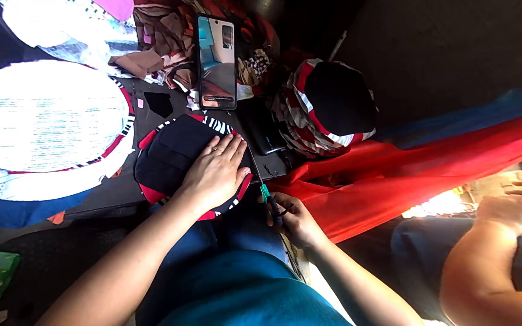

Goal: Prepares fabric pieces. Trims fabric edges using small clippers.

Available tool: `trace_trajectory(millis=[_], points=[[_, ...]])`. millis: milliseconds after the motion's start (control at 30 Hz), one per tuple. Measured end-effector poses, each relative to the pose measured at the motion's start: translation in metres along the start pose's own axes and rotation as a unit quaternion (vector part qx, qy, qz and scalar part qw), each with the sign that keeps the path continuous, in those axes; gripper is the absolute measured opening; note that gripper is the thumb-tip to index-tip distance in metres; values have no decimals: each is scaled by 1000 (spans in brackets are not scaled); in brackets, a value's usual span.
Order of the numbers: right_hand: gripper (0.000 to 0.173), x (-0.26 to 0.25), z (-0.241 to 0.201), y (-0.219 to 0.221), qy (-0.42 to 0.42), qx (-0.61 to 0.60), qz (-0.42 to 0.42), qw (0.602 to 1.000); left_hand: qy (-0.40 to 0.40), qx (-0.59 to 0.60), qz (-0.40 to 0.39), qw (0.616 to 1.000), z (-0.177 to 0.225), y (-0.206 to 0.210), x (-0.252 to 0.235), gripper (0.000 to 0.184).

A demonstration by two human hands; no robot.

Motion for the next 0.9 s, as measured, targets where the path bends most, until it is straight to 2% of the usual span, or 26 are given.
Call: trace_trajectory(millis=[333,533,700,800,900], points=[[24,1,-2,-1,0,41,6,999,0,-4,-8,1000,0,0,0,60],[28,1,4,-1,28,-11,-39,999,2,-8,0,1000,0,-1,0,61],[28,0,4,-2,33,-26,-41,998,4,-4,-5,1000,0,0,-2,60],[29,0,3,0,50,1,-39,998,13,1,13,1000,-1,0,0,60],[29,2,-4,3,55,49,-22,997,35,5,67,997,-2,-3,6,62]])
Point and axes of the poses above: each hand's wrist, its own x-axis away from the middle knuckle, its own y-axis out of the palm, z = x × y, the point moved 10 cm from there along -x, towards the middle knuckle, and after that the axes turned 2 degrees about -z, right-handed, at the moved point
